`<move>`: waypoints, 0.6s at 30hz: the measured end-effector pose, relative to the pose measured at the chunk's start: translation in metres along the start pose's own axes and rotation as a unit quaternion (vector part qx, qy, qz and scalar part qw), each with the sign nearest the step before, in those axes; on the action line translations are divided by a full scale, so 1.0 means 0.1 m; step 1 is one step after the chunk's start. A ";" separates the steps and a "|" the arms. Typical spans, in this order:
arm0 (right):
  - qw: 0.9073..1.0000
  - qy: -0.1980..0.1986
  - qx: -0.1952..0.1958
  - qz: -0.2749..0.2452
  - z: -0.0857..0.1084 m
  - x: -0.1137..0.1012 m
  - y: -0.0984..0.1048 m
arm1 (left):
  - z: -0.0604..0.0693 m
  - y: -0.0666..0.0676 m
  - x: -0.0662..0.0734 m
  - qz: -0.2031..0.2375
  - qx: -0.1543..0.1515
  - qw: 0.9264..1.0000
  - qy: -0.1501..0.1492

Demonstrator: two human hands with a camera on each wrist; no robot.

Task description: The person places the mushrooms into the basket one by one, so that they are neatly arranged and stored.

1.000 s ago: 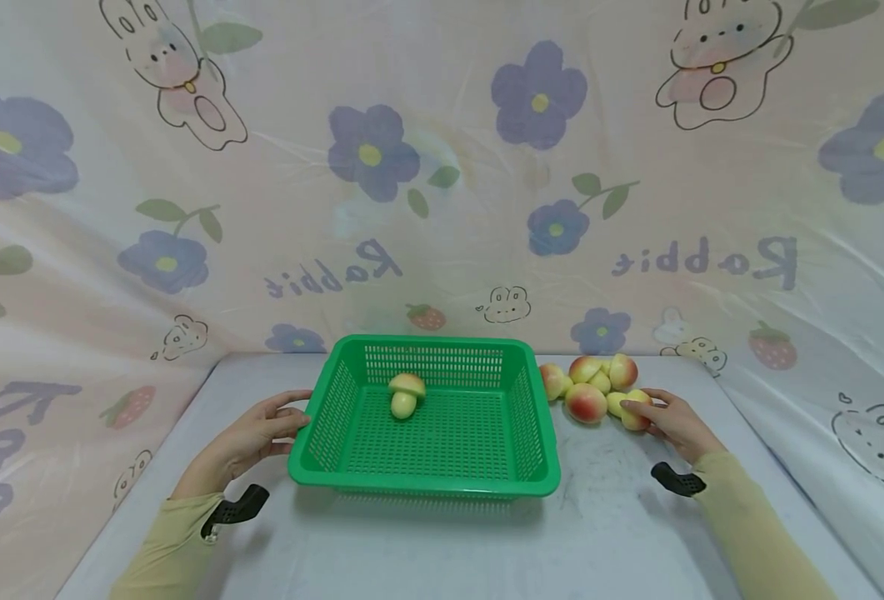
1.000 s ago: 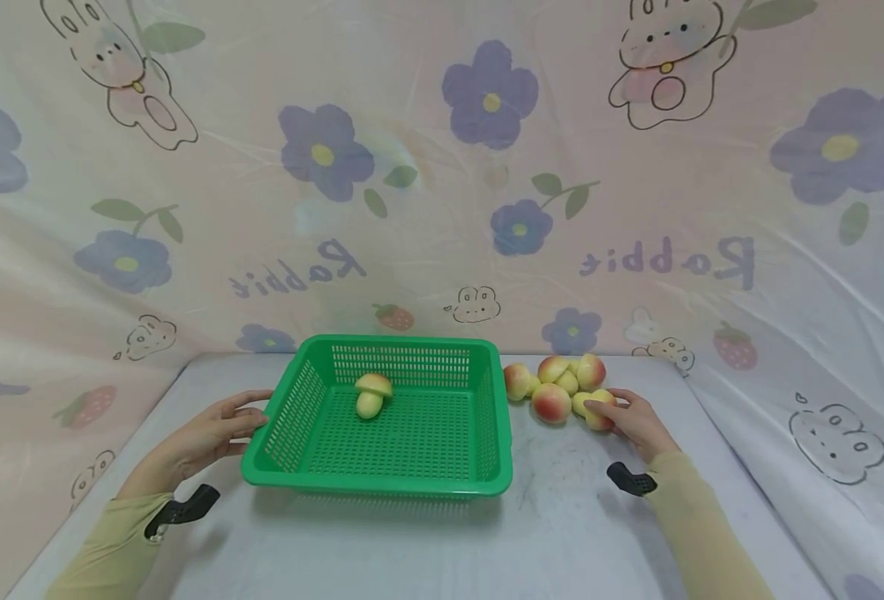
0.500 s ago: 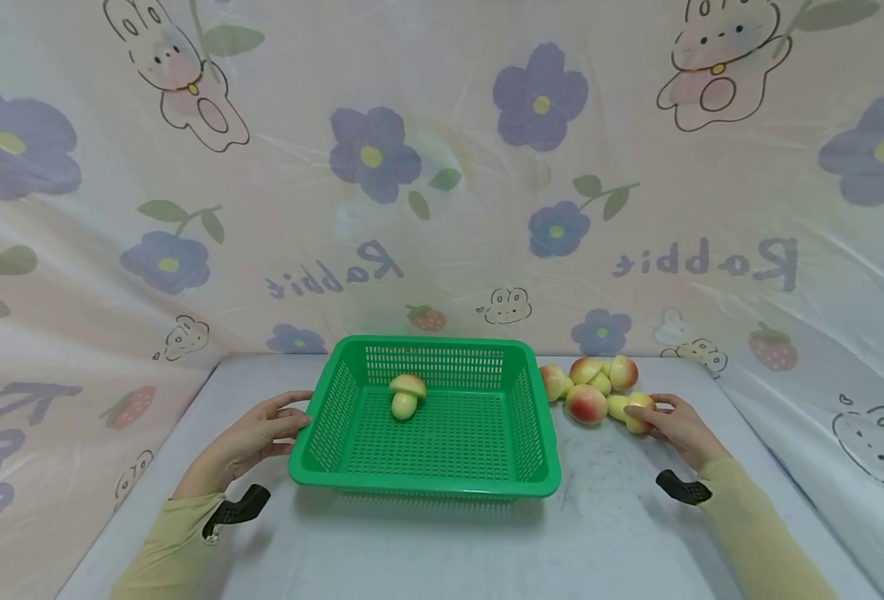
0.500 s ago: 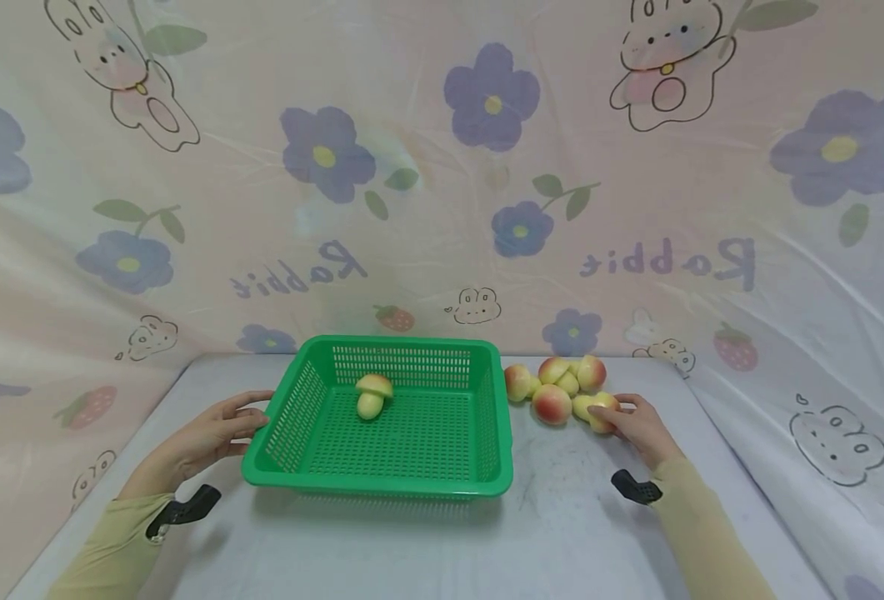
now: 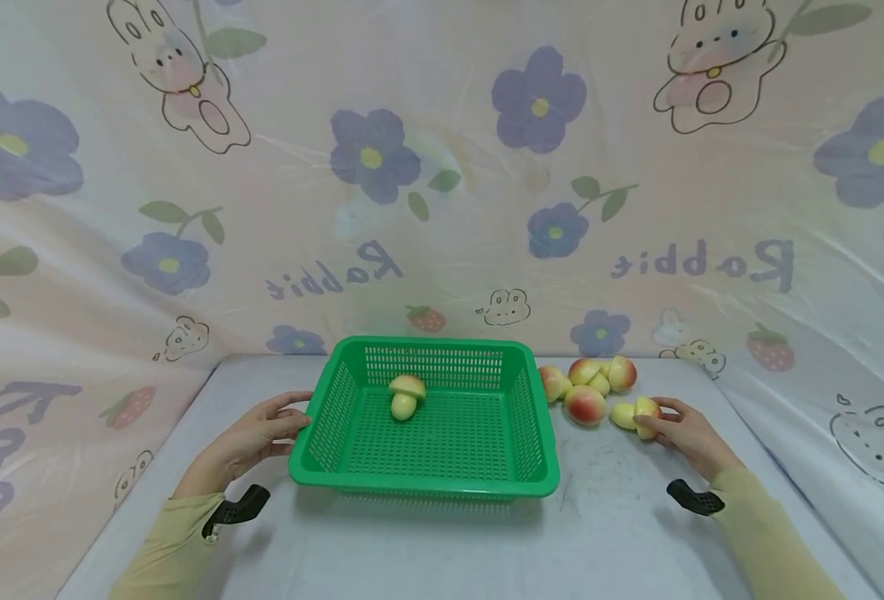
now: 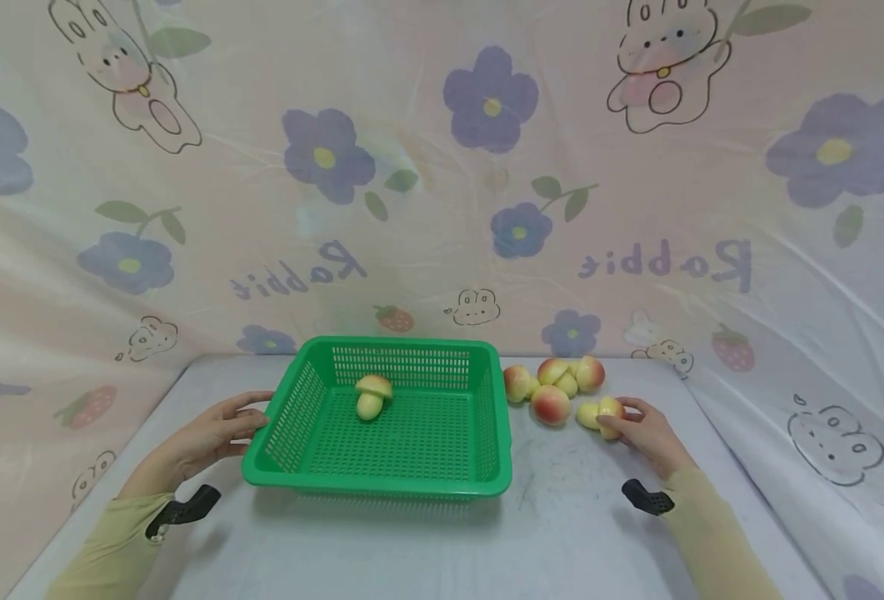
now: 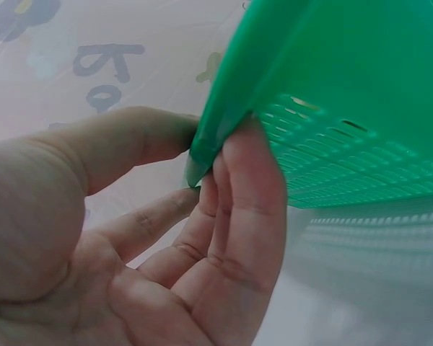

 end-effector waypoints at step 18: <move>0.999 0.036 -0.008 -0.005 0.08 0.03 0.03 | 0.01 -0.02 0.01 0.007 0.000 1.000 -0.013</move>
Point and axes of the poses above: each hand's wrist, its own z-axis away from the middle knuckle, its own y-axis out of the back of the hand, x = y × z, the point moved 5 cm from there along -z, towards the middle knuckle, and after that the axes turned 8 degrees about -y, right-handed, at the moved point
